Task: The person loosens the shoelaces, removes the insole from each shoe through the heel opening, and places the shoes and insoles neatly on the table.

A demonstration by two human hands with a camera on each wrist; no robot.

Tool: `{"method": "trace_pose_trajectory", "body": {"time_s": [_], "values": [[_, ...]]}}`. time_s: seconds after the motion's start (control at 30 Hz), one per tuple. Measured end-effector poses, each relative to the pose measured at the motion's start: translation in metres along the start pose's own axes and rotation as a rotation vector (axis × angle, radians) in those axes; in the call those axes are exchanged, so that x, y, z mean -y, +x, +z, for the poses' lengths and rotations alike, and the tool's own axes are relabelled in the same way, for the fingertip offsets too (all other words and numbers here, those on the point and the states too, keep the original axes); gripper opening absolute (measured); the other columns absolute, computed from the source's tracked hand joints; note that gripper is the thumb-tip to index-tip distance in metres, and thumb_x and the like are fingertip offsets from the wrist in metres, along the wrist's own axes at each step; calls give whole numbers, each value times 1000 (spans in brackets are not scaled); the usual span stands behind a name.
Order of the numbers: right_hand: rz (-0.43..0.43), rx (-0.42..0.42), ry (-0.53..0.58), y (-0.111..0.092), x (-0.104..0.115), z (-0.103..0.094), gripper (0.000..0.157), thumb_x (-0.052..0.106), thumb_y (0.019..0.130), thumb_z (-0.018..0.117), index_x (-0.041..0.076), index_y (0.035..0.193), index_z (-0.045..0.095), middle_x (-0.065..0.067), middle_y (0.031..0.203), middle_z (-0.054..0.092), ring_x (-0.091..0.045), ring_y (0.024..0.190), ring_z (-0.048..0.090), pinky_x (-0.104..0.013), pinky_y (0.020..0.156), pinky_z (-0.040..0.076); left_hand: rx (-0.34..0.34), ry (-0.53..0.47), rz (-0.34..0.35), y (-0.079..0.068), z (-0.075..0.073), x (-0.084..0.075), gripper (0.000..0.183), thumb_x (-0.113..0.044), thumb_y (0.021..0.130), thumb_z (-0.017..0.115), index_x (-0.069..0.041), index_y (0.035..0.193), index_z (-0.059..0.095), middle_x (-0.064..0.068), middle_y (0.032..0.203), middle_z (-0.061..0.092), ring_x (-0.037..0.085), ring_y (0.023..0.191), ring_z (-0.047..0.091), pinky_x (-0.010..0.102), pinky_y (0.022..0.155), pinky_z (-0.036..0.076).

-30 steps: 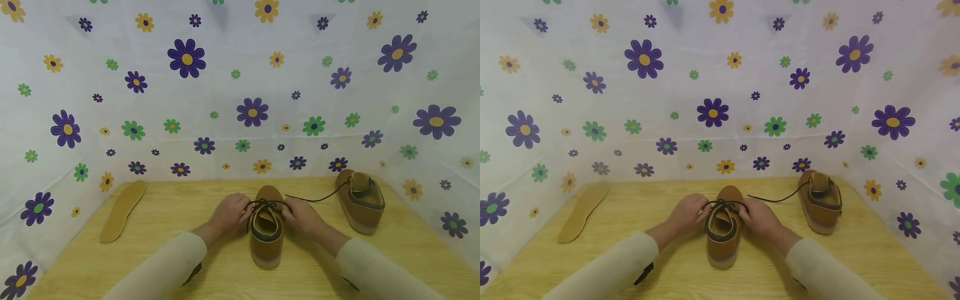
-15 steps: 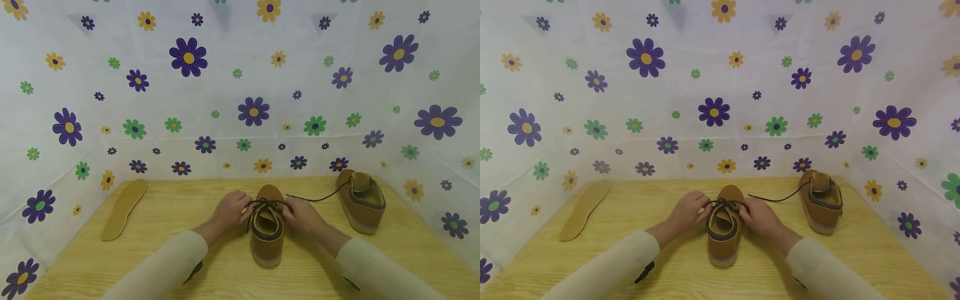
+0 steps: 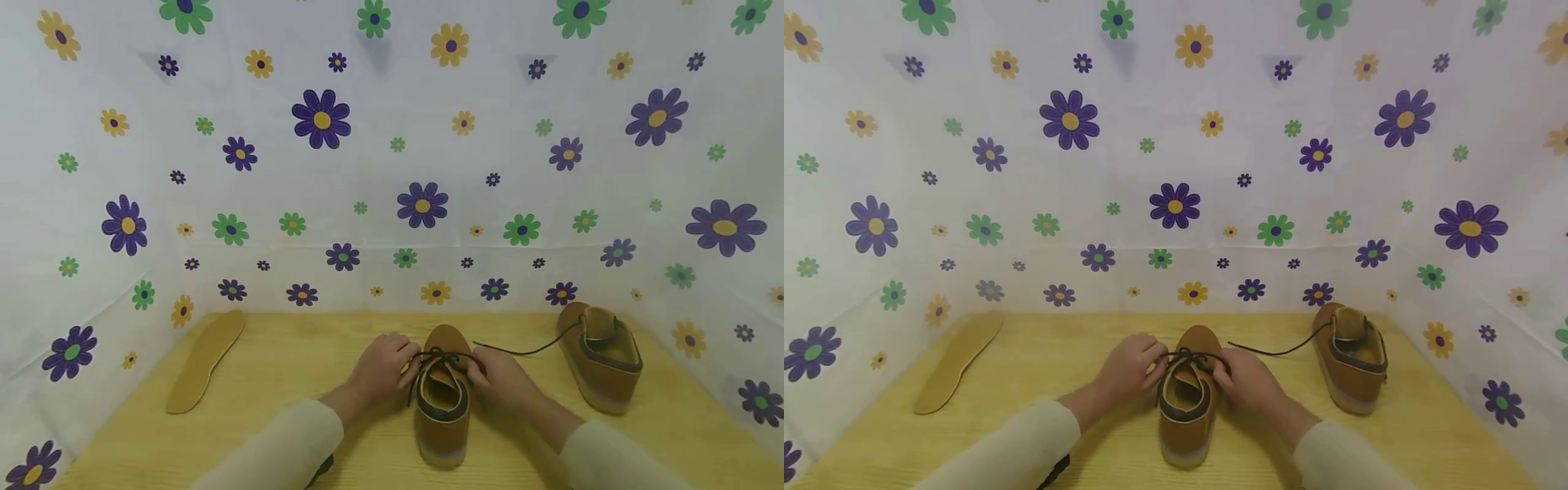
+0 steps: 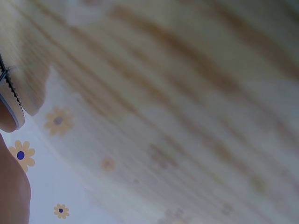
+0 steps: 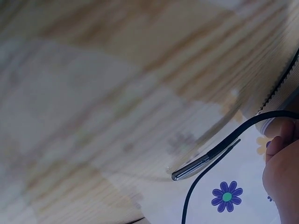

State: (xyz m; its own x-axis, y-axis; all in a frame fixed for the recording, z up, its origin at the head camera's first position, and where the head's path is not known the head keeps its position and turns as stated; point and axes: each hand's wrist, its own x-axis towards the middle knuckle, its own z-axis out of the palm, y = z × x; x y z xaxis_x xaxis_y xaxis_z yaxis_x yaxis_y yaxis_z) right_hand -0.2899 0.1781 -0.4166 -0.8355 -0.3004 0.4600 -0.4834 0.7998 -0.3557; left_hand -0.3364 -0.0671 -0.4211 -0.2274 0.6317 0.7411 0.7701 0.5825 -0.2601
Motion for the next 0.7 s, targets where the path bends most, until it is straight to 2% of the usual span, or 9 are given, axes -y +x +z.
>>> {"method": "trace_pose_trajectory", "body": {"time_s": [0.13, 0.23, 0.47, 0.7], "values": [[4, 9, 19, -7, 1, 4, 23, 13, 88, 53, 20, 67, 47, 9, 61, 40, -3, 55, 37, -19, 54, 34, 15, -8, -34, -8, -1, -6, 4, -19, 83, 61, -16, 82, 61, -5, 73, 56, 12, 65, 52, 27, 58, 42], [16, 35, 24, -10, 3, 6, 22, 12, 87, 52, 20, 68, 47, 9, 61, 41, -3, 56, 37, -19, 54, 34, 35, -12, -33, -13, -2, -8, 5, -20, 84, 61, -16, 82, 61, -5, 73, 56, 11, 64, 51, 26, 57, 42], [-3, 38, 17, -8, 1, 6, 21, 13, 88, 52, 19, 68, 47, 8, 61, 40, -5, 55, 38, -19, 54, 34, 67, -25, -45, -10, -5, -9, 5, -20, 86, 59, -16, 86, 62, -5, 75, 56, 11, 66, 52, 28, 60, 44], [13, 34, 1, -6, -2, 1, 21, 14, 88, 51, 18, 68, 46, 8, 61, 41, -6, 56, 38, -20, 54, 34, 59, -28, -36, -6, 4, -6, 6, -19, 87, 57, -16, 87, 62, -5, 74, 54, 12, 65, 51, 28, 59, 43]]}}
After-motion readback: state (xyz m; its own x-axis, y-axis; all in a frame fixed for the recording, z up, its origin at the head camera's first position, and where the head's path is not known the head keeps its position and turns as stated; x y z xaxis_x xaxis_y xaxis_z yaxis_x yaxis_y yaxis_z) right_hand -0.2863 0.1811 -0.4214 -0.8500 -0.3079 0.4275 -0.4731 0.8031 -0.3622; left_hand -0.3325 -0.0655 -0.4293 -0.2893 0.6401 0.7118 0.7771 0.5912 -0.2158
